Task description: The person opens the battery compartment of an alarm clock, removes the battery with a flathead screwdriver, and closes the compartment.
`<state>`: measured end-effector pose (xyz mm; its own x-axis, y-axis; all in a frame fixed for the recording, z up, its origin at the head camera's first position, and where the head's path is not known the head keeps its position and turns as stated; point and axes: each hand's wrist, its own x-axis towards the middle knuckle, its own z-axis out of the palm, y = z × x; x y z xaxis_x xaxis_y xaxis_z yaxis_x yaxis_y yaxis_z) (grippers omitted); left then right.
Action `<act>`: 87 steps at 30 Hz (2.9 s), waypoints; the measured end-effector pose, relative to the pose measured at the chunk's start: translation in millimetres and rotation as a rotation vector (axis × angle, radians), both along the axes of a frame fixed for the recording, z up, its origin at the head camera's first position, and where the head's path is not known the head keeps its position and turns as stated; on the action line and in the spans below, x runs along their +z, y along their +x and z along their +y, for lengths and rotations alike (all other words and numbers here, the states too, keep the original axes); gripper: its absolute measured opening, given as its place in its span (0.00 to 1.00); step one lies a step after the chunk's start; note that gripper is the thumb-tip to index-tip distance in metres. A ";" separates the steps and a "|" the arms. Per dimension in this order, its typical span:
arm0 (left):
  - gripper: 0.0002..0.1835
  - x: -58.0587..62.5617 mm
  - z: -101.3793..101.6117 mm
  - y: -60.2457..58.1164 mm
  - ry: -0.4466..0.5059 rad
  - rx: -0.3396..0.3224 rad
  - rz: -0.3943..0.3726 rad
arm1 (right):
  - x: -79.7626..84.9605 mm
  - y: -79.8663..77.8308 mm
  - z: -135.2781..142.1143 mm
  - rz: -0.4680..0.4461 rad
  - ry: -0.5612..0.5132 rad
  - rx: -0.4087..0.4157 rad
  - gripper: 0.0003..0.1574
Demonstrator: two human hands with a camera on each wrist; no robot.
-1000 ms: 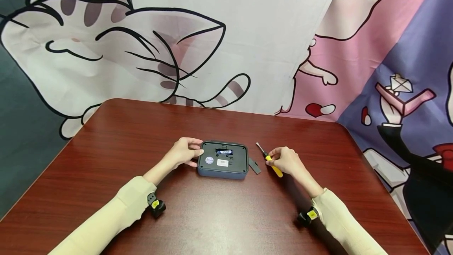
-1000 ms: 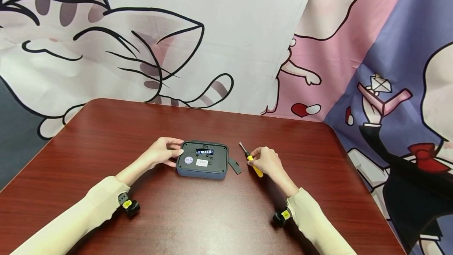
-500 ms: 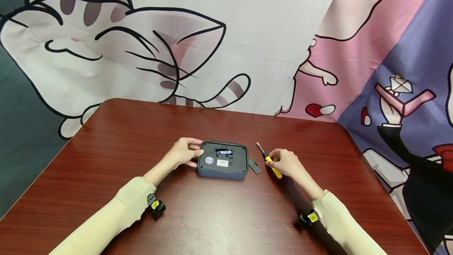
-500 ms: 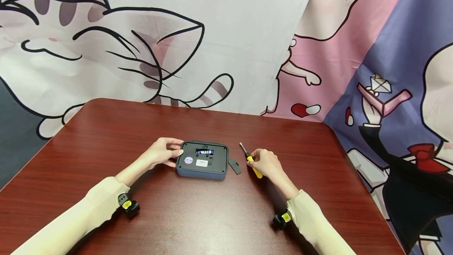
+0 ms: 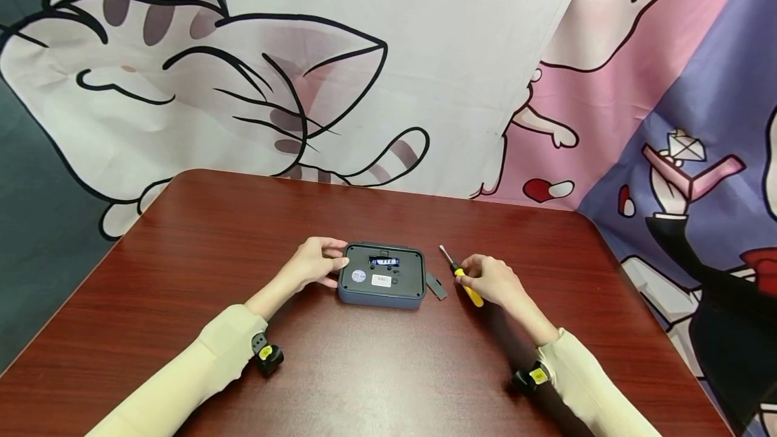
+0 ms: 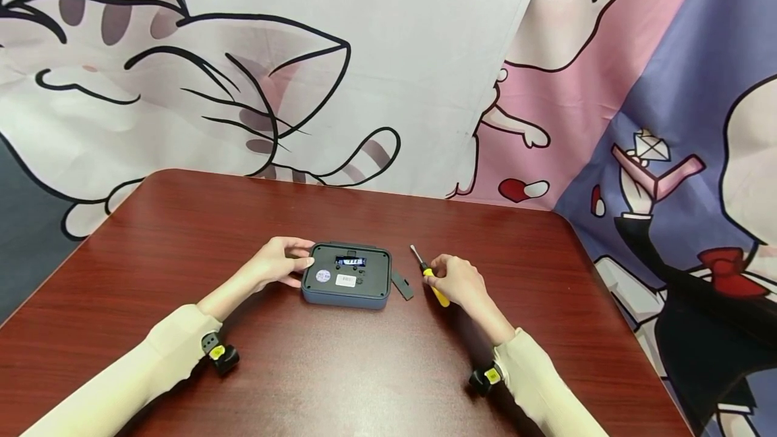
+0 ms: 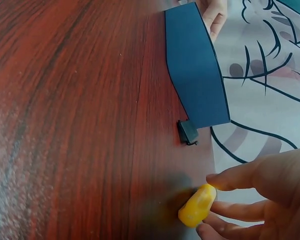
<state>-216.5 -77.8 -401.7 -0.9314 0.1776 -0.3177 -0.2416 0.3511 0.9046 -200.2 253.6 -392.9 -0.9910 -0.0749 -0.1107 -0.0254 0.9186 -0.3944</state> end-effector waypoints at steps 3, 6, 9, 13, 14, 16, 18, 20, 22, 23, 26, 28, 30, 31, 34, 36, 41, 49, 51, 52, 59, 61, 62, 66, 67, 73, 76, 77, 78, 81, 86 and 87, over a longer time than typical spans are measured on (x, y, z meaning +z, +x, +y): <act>0.22 0.0 0.3 0.2 -0.002 0.004 0.004 | 1.0 2.0 -2.3 0.047 0.007 -0.005 0.18; 0.22 -0.4 0.4 0.5 -0.003 0.005 0.003 | 3.3 4.0 -6.1 0.111 0.035 0.001 0.19; 0.22 -0.7 0.3 0.6 -0.002 0.006 0.001 | 6.2 4.8 -10.8 0.167 0.058 0.009 0.20; 0.22 -0.8 -0.3 0.3 0.003 0.011 0.002 | 9.5 4.7 -17.8 0.203 0.051 0.019 0.19; 0.22 -1.0 -0.5 0.0 0.005 0.012 0.003 | 10.2 4.6 -19.5 0.207 0.043 0.021 0.18; 0.22 -1.2 -0.7 -0.4 0.008 0.013 0.005 | 10.4 4.0 -22.6 0.211 0.026 0.027 0.17; 0.22 -1.7 -0.9 -0.7 0.009 0.013 0.007 | 10.7 3.5 -25.5 0.210 0.010 0.034 0.17; 0.22 -1.3 -0.7 -0.3 0.008 0.009 0.007 | 11.1 3.0 -28.6 0.213 0.000 0.041 0.16; 0.22 -0.9 -0.4 0.4 0.007 0.005 0.005 | 11.5 2.7 -32.1 0.220 -0.004 0.048 0.16; 0.22 -0.7 -0.3 0.6 0.007 0.004 0.005 | 11.8 2.7 -34.0 0.225 -0.005 0.050 0.16; 0.22 -0.8 -0.1 1.0 0.008 0.004 0.005 | 11.6 2.4 -39.3 0.245 -0.009 0.062 0.17; 0.22 -1.7 -0.1 0.5 0.009 0.006 0.005 | 11.2 2.2 -42.5 0.256 -0.025 0.075 0.16; 0.22 -2.5 0.0 0.0 0.008 0.008 0.005 | 11.0 2.1 -45.8 0.263 -0.053 0.097 0.16; 0.22 -2.8 0.2 -0.2 0.007 0.008 0.005 | 10.9 1.9 -47.4 0.265 -0.072 0.110 0.15; 0.22 -2.6 0.4 0.0 0.006 0.011 0.005 | 10.5 1.2 -52.4 0.269 -0.130 0.155 0.13; 0.22 -1.8 0.4 0.5 0.008 0.013 0.004 | 9.8 0.8 -55.3 0.273 -0.150 0.179 0.12; 0.22 2.7 0.0 3.3 0.018 0.004 0.018 | 9.6 0.1 -62.8 0.286 -0.162 0.203 0.11; 0.22 1.6 -0.2 0.5 0.026 0.007 0.009 | 10.0 -2.0 -73.4 0.311 -0.118 0.269 0.08; 0.22 0.6 -0.7 -1.3 0.024 0.009 0.010 | 10.5 -2.4 -76.3 0.328 -0.084 0.288 0.08; 0.22 0.3 -0.9 -2.0 0.024 0.010 0.010 | 10.6 -2.8 -77.8 0.337 -0.071 0.294 0.09; 0.22 1.0 -1.0 -0.9 0.012 -0.002 0.013 | 11.6 -6.8 -87.4 0.359 -0.039 0.311 0.10; 0.22 0.7 -0.8 -0.5 0.008 0.008 0.006 | 11.6 -7.6 -89.6 0.345 -0.035 0.312 0.10; 0.22 0.6 -0.7 -0.4 0.009 0.014 0.001 | 11.5 -7.8 -90.6 0.343 -0.034 0.314 0.10; 0.22 -0.5 -0.8 -0.5 0.004 0.006 0.010 | 10.1 -9.1 -93.1 0.342 -0.033 0.314 0.10; 0.22 -0.9 -0.8 -0.8 0.005 0.007 0.011 | 9.5 -9.6 -93.5 0.347 -0.029 0.315 0.10; 0.22 -1.9 -0.2 -0.6 0.010 0.008 0.011 | 7.6 -11.6 -95.0 0.362 0.002 0.313 0.10; 0.22 -1.8 -0.3 -0.1 0.011 0.006 0.014 | 6.2 -12.1 -95.2 0.370 0.009 0.311 0.10; 0.22 -1.9 -0.3 -0.1 0.012 0.008 0.014 | 5.5 -12.4 -95.1 0.373 0.011 0.311 0.10; 0.22 -2.4 -0.3 -0.5 0.011 0.007 0.013 | 5.0 -12.7 -95.2 0.377 0.011 0.311 0.10; 0.22 -2.7 -0.4 -0.8 0.011 0.006 0.012 | 3.6 -13.9 -95.3 0.381 0.013 0.312 0.10; 0.22 -2.5 -0.7 -0.7 0.012 0.004 0.010 | 2.9 -15.0 -96.0 0.380 0.030 0.315 0.09; 0.22 -2.4 -0.7 -0.6 0.012 0.004 0.010 | 3.0 -15.0 -96.1 0.378 0.033 0.315 0.09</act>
<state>-217.1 -78.5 -404.2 -0.9351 0.1779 -0.3066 -0.2341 0.3396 0.9110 -215.2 157.5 -389.9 -0.8917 -0.3804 0.2452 -0.4402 0.8549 -0.2746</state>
